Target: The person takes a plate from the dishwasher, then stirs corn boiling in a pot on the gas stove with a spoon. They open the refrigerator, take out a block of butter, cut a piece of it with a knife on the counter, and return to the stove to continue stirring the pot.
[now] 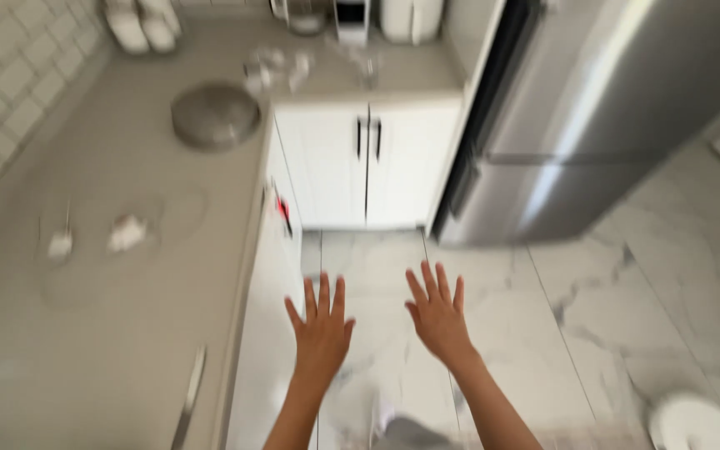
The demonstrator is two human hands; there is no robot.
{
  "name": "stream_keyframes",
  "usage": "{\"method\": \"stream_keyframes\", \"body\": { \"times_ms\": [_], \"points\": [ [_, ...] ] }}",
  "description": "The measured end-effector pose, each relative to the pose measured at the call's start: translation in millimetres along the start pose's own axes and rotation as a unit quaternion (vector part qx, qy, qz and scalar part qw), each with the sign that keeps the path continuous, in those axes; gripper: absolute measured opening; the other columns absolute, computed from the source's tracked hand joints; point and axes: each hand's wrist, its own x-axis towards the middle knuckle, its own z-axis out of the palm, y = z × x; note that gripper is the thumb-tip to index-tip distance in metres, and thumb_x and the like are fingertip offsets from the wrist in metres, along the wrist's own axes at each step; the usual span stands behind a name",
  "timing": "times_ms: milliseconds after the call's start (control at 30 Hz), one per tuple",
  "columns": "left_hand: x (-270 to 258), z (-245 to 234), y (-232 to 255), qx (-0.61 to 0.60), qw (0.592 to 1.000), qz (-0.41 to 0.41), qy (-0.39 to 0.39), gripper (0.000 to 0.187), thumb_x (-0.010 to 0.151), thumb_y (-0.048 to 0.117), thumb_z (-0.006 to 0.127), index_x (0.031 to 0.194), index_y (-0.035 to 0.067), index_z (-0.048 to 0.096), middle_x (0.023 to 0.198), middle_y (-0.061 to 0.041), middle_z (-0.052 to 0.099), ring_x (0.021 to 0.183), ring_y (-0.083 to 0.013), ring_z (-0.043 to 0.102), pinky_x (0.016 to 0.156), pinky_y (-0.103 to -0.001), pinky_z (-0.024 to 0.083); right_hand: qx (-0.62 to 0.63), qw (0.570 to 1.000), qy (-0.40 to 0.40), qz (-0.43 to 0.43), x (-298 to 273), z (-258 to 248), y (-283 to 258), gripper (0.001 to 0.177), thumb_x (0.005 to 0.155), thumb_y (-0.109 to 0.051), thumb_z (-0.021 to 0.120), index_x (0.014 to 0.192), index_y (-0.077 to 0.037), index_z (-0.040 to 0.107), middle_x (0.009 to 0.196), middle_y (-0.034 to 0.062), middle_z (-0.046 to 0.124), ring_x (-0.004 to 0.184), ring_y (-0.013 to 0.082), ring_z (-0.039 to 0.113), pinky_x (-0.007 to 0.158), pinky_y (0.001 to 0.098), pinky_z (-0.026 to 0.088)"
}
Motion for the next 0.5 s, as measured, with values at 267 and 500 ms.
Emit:
{"method": "stream_keyframes", "body": {
  "times_ms": [267,500],
  "points": [
    [192,46,-60,0.001,0.999,-0.036,0.033,0.087,0.082,0.036,0.077,0.155,0.012,0.034,0.163,-0.019,0.026,0.151,-0.0431,0.02,0.114,-0.074,0.013,0.024,0.997,-0.026,-0.07,222,59,47,0.062,0.098,-0.034,0.061,0.153,-0.017,0.04,0.163,0.0134,0.03,0.152,0.0354,0.021,0.118,0.0667,0.015],
    [404,77,-140,0.007,0.991,0.031,0.128,0.074,0.087,0.031,0.074,0.151,0.013,0.043,0.16,-0.017,0.034,0.15,-0.0415,0.025,0.115,-0.072,0.019,0.033,0.994,0.031,-0.102,418,107,91,0.062,0.099,-0.035,0.06,0.155,-0.017,0.04,0.164,0.013,0.031,0.154,0.0356,0.02,0.12,0.0645,0.014]
  ]
}}
